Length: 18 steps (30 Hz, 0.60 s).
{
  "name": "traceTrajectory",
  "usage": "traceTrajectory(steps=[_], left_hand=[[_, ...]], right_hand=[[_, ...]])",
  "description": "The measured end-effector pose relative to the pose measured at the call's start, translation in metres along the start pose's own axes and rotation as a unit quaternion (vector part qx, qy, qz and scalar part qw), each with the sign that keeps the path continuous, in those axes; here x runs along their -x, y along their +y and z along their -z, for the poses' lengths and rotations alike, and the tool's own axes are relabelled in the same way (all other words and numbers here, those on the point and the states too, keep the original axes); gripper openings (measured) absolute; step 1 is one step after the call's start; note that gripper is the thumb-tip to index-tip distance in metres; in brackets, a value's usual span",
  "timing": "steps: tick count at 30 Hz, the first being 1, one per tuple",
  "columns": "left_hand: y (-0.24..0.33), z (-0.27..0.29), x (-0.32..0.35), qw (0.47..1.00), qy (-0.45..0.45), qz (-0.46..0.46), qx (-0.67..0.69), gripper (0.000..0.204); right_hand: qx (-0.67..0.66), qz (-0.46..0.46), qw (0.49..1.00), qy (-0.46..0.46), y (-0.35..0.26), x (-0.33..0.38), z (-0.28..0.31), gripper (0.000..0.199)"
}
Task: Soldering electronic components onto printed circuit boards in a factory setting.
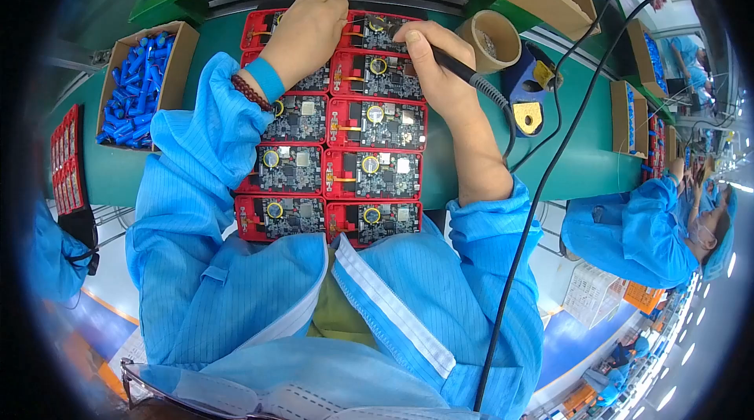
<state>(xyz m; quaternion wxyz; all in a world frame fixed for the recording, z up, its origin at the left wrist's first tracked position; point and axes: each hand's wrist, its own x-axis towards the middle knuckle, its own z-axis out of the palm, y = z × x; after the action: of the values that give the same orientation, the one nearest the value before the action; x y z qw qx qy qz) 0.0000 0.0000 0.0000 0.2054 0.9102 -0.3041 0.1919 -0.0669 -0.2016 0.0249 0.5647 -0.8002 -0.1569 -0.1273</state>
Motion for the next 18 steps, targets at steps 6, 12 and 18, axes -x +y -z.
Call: traceTrajectory(steps=[6,12,18], left_hand=[[-0.001,-0.006,-0.002,1.000,0.013,-0.015,-0.005,0.008],[-0.003,0.012,0.003,0.999,0.036,-0.030,0.015,0.006],[-0.022,0.054,0.023,0.997,0.066,-0.009,0.026,0.008]], right_hand=[[0.015,0.016,1.000,-0.010,-0.002,-0.001,-0.002,0.020],[-0.020,0.031,0.998,0.046,-0.006,0.002,0.001,0.022],[-0.026,0.060,0.998,0.007,-0.031,-0.001,0.009,0.024]])
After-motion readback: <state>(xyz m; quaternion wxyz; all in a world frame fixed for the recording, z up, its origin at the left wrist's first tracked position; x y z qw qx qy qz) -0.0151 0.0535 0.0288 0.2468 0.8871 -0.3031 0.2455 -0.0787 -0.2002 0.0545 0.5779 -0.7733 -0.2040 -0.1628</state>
